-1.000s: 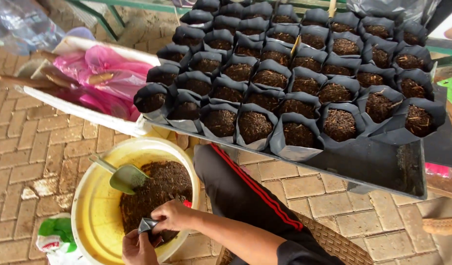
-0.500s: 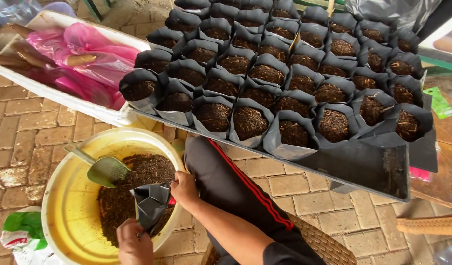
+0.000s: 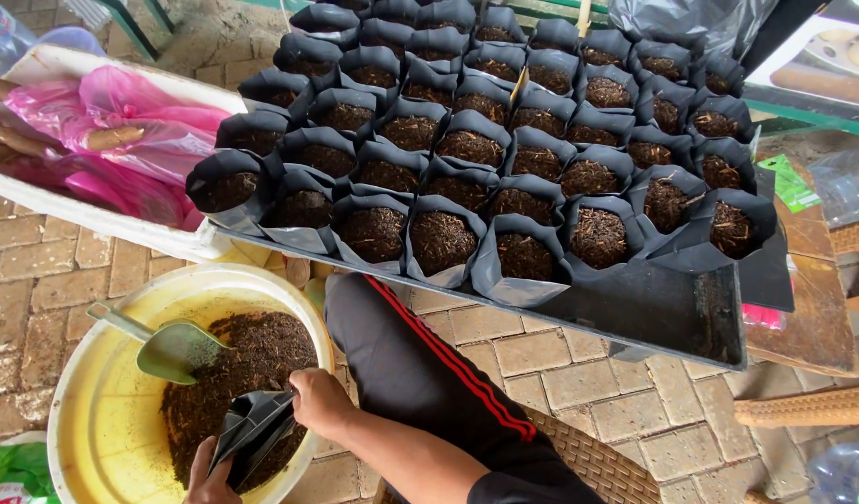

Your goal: Filling black nursery bags with planting soil using a scoop from a large yellow bucket.

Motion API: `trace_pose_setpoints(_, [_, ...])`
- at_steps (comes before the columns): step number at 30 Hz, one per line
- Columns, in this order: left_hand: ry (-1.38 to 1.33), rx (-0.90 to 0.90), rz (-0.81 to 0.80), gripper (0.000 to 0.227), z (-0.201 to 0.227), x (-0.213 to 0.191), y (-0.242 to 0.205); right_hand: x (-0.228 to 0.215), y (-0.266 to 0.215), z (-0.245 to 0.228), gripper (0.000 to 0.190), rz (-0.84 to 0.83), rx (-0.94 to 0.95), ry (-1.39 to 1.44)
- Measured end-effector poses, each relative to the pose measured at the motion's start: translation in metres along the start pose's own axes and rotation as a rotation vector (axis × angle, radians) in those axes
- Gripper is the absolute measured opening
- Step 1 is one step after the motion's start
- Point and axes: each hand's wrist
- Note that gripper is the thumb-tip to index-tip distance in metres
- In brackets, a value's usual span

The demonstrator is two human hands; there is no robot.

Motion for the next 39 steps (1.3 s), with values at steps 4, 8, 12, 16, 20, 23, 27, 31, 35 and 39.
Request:
trace_pose_setpoints(4, [-0.154, -0.217, 0.198, 0.046, 0.038, -0.035, 0.011, -0.010, -0.008, -0.017, 0.012, -0.029, -0.054, -0.231])
trace_pose_setpoints(8, [-0.160, -0.515, -0.129, 0.056, 0.102, -0.118, 0.027, -0.012, -0.021, -0.055, 0.012, -0.075, -0.534, -0.445])
trace_pose_setpoints(12, [-0.241, -0.566, -0.255, 0.043, 0.124, -0.155, 0.041, 0.021, -0.002, -0.042, 0.019, -0.346, -0.482, -0.532])
trace_pose_setpoints(16, [-0.308, -0.412, -0.067, 0.062, 0.131, -0.163, 0.042, 0.025, 0.020, -0.020, 0.019, -0.684, -0.090, -0.414])
trace_pose_setpoints(20, [-0.320, -0.443, -0.178, 0.054, 0.148, -0.185, 0.043, 0.027, 0.020, -0.013, 0.021, -0.735, -0.139, -0.458])
trace_pose_setpoints(23, [-0.383, -0.259, -0.054, 0.076, 0.149, -0.187, 0.044, 0.052, 0.035, 0.020, 0.027, -0.808, -0.150, -0.521])
trace_pose_setpoints(27, [-0.417, -0.279, 0.005, 0.068, 0.124, -0.125, 0.036, 0.057, 0.042, 0.018, 0.027, -0.977, 0.039, -0.601])
trace_pose_setpoints(31, [-0.330, -0.324, -0.027, 0.079, 0.138, -0.142, 0.030, 0.039, 0.020, -0.008, 0.029, -0.874, -0.025, -0.714])
trace_pose_setpoints(35, [-0.246, -0.395, -0.164, 0.078, 0.167, -0.183, 0.034, 0.071, 0.031, 0.021, 0.031, -0.763, -0.247, -1.072])
trace_pose_setpoints(39, [-0.242, -0.491, -0.111, 0.057, 0.185, -0.204, 0.040, 0.066, 0.033, 0.010, 0.030, -0.810, -0.276, -0.976])
Point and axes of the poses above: each hand's wrist, its own y-axis towards the middle knuckle, its own x-axis out of the palm, z = x × y, and after that the axes turned 13 degrees about -z, right-handed
